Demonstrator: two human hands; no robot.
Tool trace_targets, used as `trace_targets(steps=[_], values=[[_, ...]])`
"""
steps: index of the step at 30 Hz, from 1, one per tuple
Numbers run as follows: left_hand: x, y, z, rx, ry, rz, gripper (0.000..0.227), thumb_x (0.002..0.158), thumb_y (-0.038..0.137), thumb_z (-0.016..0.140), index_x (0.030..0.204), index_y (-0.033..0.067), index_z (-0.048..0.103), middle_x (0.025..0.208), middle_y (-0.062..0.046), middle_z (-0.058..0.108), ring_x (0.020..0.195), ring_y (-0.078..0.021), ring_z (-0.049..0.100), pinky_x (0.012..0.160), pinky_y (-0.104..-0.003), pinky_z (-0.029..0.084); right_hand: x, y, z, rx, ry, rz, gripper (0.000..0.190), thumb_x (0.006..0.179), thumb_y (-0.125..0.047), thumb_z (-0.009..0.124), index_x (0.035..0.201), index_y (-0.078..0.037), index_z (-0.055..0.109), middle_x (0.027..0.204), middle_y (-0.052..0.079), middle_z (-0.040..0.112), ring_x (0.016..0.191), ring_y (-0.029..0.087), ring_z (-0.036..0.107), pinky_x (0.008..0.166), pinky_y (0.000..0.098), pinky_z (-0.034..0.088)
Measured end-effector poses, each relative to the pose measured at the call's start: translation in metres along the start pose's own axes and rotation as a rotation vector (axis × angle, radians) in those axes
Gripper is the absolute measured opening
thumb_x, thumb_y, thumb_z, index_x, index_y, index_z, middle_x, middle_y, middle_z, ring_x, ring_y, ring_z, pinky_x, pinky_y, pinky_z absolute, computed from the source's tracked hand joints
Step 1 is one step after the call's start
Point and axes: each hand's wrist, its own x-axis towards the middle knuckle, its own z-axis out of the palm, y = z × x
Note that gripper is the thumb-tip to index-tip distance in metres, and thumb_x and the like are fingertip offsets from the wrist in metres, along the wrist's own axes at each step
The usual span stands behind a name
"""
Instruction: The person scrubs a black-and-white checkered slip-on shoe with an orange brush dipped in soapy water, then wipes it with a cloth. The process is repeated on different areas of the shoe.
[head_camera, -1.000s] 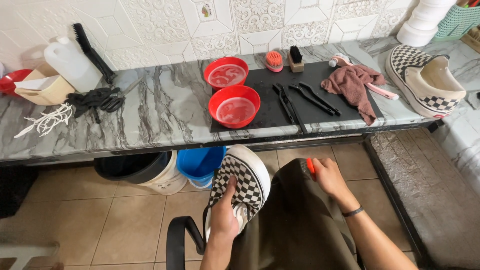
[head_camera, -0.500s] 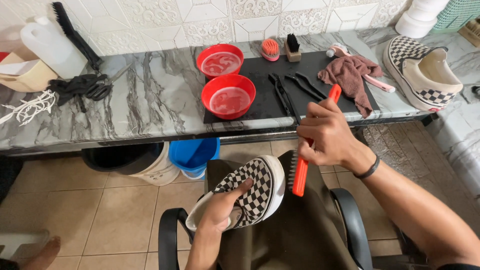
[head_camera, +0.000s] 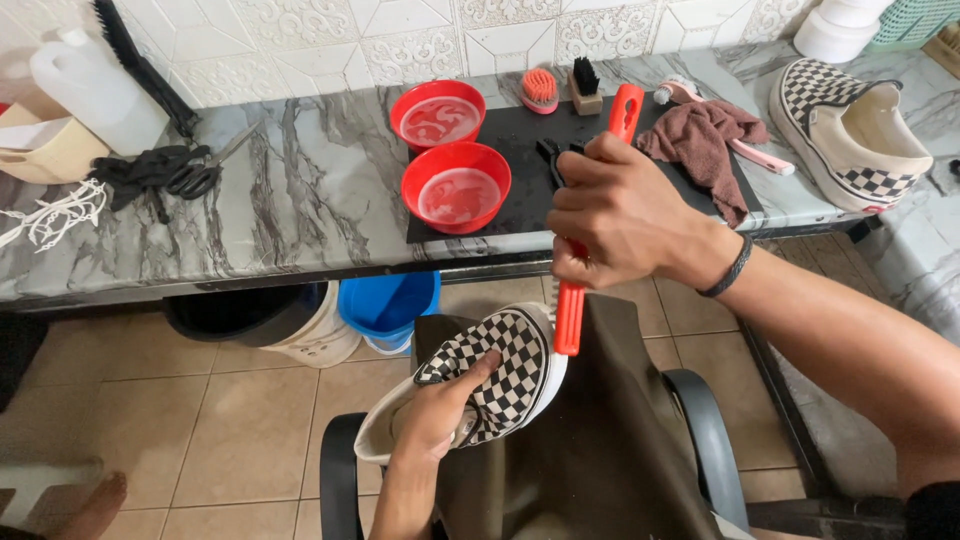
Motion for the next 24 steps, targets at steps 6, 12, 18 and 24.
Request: trace_targets(steps=[6,12,18,24], values=[[-0.006,0.002,-0.002,0.143,0.002,0.074,0.064,0.069,0.036,0.079,0.126,0.0079,0.075,0.129,-0.008,0.079,0.121,-0.0222,0.073,0.106,-0.033,0.056,-0.003,-0.005,0.005,0.049,0.048,-0.025,0.030,0.082,-0.025,0.051,0.057,-0.016,0.038,0.053,0.000,0.042,0.067,0.022,0.040,0.075,0.0371,0.036],[-0.005,-0.006,0.001,0.157,0.011,0.221,0.067,0.072,0.040,0.078,0.132,0.0125,0.071,0.137,-0.003,0.075,0.129,-0.0193,0.069,0.113,-0.033,0.052,-0.010,-0.017,0.005,0.050,0.089,0.052,0.034,0.086,-0.031,0.047,0.058,-0.016,0.035,0.051,-0.002,0.039,0.065,0.021,0.034,0.072,0.0384,0.033],[-0.009,-0.012,0.004,0.176,0.026,0.234,0.071,0.071,0.044,0.076,0.134,0.0122,0.069,0.138,-0.003,0.074,0.131,-0.0183,0.066,0.114,-0.032,0.051,-0.034,-0.023,0.024,0.075,0.123,0.220,0.042,0.094,-0.037,0.036,0.056,-0.020,0.032,0.046,-0.003,0.035,0.064,0.018,0.028,0.073,0.0374,0.030],[-0.003,-0.018,0.003,0.123,0.046,0.436,0.057,0.075,0.039,0.076,0.124,0.0095,0.075,0.133,-0.002,0.077,0.128,-0.0165,0.069,0.111,-0.032,0.053,-0.074,-0.021,0.034,0.056,0.182,0.549,0.036,0.086,-0.022,0.043,0.055,-0.014,0.028,0.046,-0.001,0.033,0.064,0.018,0.028,0.072,0.0380,0.027]])
